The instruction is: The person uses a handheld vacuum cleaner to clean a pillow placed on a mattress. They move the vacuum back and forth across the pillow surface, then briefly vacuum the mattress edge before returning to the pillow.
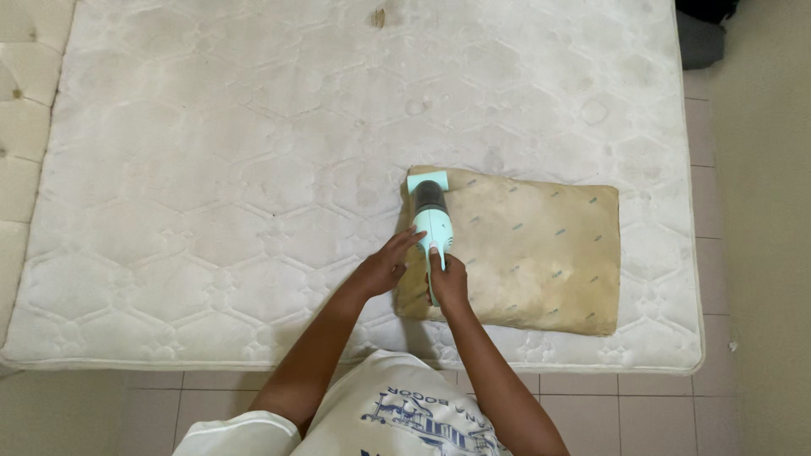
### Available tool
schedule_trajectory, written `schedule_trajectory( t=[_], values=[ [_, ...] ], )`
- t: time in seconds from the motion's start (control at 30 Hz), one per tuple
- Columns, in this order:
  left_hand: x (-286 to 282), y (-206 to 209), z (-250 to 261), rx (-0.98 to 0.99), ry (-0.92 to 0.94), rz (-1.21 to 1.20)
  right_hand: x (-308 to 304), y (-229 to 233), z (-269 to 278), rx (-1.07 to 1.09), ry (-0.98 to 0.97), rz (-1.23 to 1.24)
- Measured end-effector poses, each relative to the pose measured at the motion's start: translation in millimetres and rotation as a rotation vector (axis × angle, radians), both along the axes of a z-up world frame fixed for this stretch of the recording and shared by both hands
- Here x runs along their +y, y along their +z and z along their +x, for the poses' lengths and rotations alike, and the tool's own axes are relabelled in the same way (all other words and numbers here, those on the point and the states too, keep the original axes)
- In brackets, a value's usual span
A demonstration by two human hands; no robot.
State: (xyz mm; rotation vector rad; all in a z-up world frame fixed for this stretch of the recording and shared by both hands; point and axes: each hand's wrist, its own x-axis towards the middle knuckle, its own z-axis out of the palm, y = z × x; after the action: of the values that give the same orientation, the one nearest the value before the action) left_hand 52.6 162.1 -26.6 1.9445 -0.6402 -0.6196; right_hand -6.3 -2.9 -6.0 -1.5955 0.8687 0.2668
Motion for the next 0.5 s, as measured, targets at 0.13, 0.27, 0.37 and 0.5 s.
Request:
schedule_trajectory(
  t=[0.13, 0.27, 0.37, 0.5],
  values=[
    [10, 0, -14, 0.040, -0.007, -0.009, 3, -6, -17, -0.029, 0.058, -0.052],
    [19, -3, -35, 0.029, -0.040, -0.068, 9, -6, -44, -0.035, 0.058, -0.028],
    [22, -3, -55, 0.107, -0.027, -0.041, 11, -4, -66, -0.015, 0.063, -0.017],
    [29, -6, -78, 0.114, -0.056, -0.065, 16, -7, -97, -0.002, 0.073, -0.019]
  ],
)
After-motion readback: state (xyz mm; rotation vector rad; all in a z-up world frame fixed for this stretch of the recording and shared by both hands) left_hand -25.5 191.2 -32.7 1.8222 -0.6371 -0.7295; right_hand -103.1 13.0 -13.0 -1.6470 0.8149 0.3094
